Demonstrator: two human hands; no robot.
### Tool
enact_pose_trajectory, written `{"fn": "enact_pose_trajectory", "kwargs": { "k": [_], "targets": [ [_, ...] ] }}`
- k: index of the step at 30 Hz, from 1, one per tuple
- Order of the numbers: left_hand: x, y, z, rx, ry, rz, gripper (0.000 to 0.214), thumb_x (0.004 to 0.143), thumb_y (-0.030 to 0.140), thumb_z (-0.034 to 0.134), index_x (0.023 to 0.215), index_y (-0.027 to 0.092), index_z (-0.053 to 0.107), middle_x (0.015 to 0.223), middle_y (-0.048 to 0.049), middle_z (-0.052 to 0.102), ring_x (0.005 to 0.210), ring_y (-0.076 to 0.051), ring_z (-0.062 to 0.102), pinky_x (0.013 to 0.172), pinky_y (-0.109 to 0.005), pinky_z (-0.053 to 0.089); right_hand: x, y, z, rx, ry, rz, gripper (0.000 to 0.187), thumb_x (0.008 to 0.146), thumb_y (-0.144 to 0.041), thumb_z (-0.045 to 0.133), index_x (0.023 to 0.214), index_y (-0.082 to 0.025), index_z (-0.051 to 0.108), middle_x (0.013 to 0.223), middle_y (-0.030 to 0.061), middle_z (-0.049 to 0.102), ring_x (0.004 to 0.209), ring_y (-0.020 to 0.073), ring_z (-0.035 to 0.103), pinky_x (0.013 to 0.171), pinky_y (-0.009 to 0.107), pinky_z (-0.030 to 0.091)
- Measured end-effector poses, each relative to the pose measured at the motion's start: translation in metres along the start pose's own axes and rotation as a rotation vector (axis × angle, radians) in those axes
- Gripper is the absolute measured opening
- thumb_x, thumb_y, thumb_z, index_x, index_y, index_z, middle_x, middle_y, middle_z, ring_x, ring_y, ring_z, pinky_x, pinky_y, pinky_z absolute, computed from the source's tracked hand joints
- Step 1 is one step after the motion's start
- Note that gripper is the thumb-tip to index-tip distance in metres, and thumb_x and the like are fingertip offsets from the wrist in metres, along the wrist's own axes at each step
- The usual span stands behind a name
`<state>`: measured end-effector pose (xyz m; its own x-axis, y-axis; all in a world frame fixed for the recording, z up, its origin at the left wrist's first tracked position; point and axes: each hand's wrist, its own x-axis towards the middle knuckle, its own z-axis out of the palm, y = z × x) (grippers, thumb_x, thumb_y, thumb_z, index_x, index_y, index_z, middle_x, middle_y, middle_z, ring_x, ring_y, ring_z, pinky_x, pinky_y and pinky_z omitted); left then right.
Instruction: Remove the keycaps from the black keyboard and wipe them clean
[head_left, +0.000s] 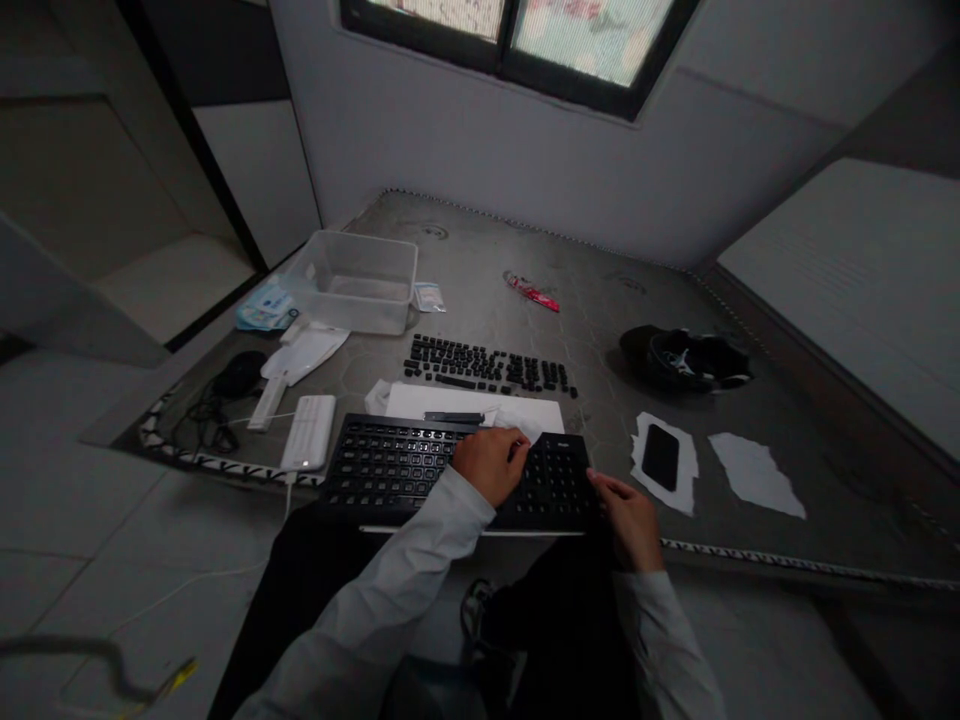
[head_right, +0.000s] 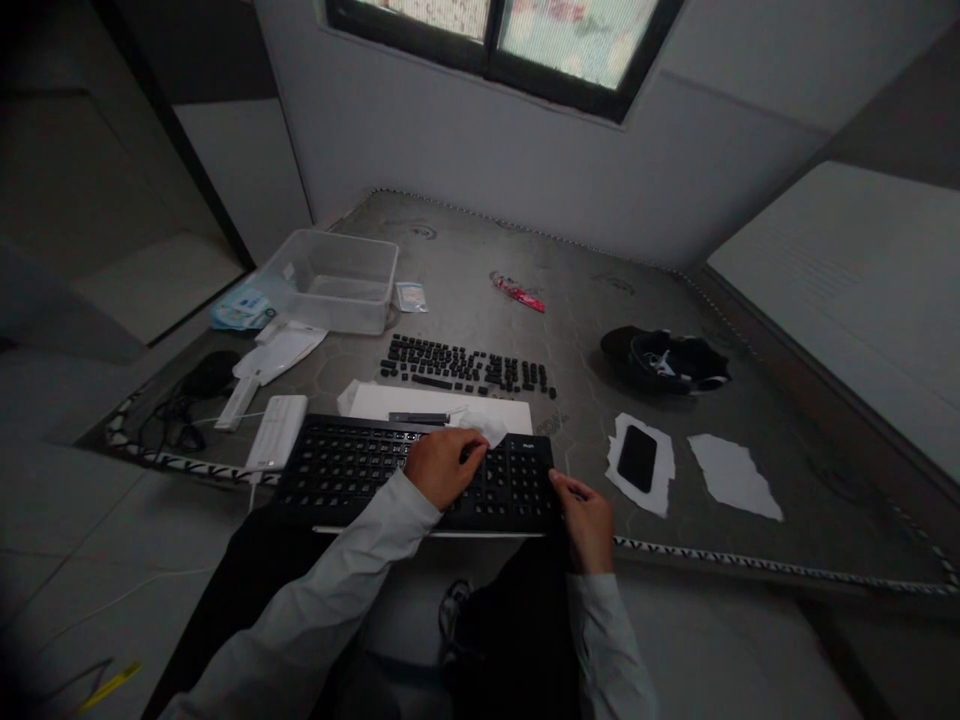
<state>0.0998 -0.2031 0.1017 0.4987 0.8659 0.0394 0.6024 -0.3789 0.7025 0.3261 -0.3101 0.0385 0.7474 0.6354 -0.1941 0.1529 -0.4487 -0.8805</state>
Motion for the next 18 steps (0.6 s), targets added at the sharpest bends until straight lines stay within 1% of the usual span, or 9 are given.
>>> {"fn": "enact_pose_trajectory", "kwargs": {
  "k": [4, 9, 14, 18],
  "targets": [
    [-0.0003, 0.0007, -0.0014, -0.025, -0.005, -0.027, 0.023, 0.09, 0.037, 0.053, 0.098, 0.029, 0.073, 0.096, -0.0041, 0.075, 0.096, -0.022, 0.067, 0.087, -0.033, 0.048, 0.0025, 0.0031, 0.0008, 0.021, 0.008, -0.011, 0.054, 0.056, -0.057, 0.079, 0.085, -0.011, 0.078, 0.08, 0.0122, 0.076, 0.074, 0.0273, 0.07, 0.061, 0.032, 0.053],
    [-0.0005, 0.0012, -0.0021, -0.038, -0.002, -0.045, 0.022, 0.089, 0.036, 0.054, 0.098, 0.028, 0.073, 0.097, -0.0047, 0.075, 0.097, -0.023, 0.067, 0.088, -0.034, 0.048, 0.0016, 0.0028, 0.0016, 0.031, 0.014, -0.004, 0.052, 0.058, -0.055, 0.079, 0.086, -0.012, 0.078, 0.083, 0.0114, 0.077, 0.08, 0.0273, 0.07, 0.067, 0.033, 0.053],
    [-0.0008, -0.0002, -0.0013, -0.035, -0.003, -0.024, 0.023, 0.09, 0.036, 0.053, 0.099, 0.029, 0.072, 0.098, -0.0043, 0.075, 0.096, -0.022, 0.067, 0.088, -0.034, 0.048, -0.0024, -0.0007, 0.0025, 0.068, -0.003, 0.013, 0.05, 0.06, -0.054, 0.079, 0.087, -0.012, 0.078, 0.086, 0.011, 0.077, 0.084, 0.0278, 0.07, 0.073, 0.035, 0.053],
    [-0.0005, -0.0012, -0.0007, -0.017, -0.007, -0.015, 0.024, 0.091, 0.037, 0.052, 0.1, 0.029, 0.072, 0.097, -0.0043, 0.075, 0.097, -0.023, 0.067, 0.088, -0.034, 0.048, -0.0025, 0.0006, 0.0034, 0.138, -0.014, 0.052, 0.046, 0.059, -0.051, 0.081, 0.085, -0.014, 0.078, 0.086, 0.0093, 0.077, 0.086, 0.0254, 0.069, 0.072, 0.031, 0.053]
  ]
}}
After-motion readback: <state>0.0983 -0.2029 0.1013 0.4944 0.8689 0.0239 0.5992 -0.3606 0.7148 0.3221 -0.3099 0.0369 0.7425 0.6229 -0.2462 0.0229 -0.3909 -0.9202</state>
